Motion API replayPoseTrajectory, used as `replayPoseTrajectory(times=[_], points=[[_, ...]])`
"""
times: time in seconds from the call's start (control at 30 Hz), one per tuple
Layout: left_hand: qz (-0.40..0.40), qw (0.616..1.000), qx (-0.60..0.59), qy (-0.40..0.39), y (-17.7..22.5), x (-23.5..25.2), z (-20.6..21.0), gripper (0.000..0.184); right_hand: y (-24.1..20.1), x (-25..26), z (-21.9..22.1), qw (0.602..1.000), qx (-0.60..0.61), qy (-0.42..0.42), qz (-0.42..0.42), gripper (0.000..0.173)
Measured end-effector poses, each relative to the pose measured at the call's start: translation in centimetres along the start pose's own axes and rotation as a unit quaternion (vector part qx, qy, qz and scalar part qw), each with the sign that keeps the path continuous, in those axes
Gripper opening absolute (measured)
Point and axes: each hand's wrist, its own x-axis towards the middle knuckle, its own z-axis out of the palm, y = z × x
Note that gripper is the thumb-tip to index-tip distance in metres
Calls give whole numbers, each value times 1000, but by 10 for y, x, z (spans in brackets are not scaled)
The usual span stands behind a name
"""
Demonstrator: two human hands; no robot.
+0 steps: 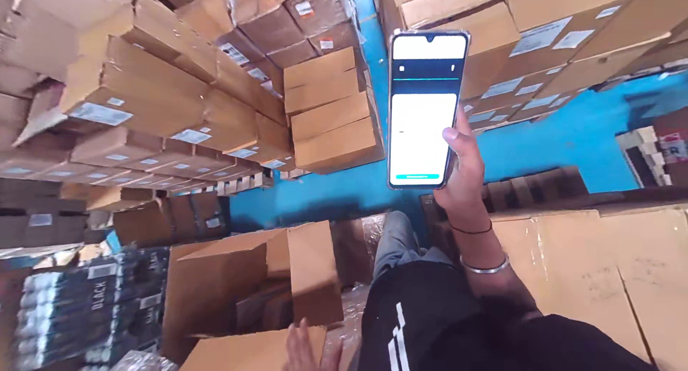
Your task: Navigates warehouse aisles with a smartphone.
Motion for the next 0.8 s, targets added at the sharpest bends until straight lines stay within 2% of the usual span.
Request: replayPoseTrajectory(times=[0.07,0.13,0.23,0.33,0.43,0.53,0.8], points=[[88,993,-70,-24,23,38,20,97,6,18,-6,1000,-1,6,10,51],[141,980,-131,-46,45,84,44,91,17,41,-18,1000,-2,15,25,54],[150,963,-197,-108,86,175,60,89,42,87,-39,999,0,30,39,57],[164,955,-185,-162,128,280,68,90,73,148,-56,996,-15,64,58,58],[158,944,-179,-229,178,380,67,89,87,224,-66,995,-39,61,72,53],[132,935,-202,-260,202,450,50,88,90,280,-81,993,-70,53,75,55],[31,949,-246,-196,231,570,-2,87,80,389,-113,993,-88,72,37,55]])
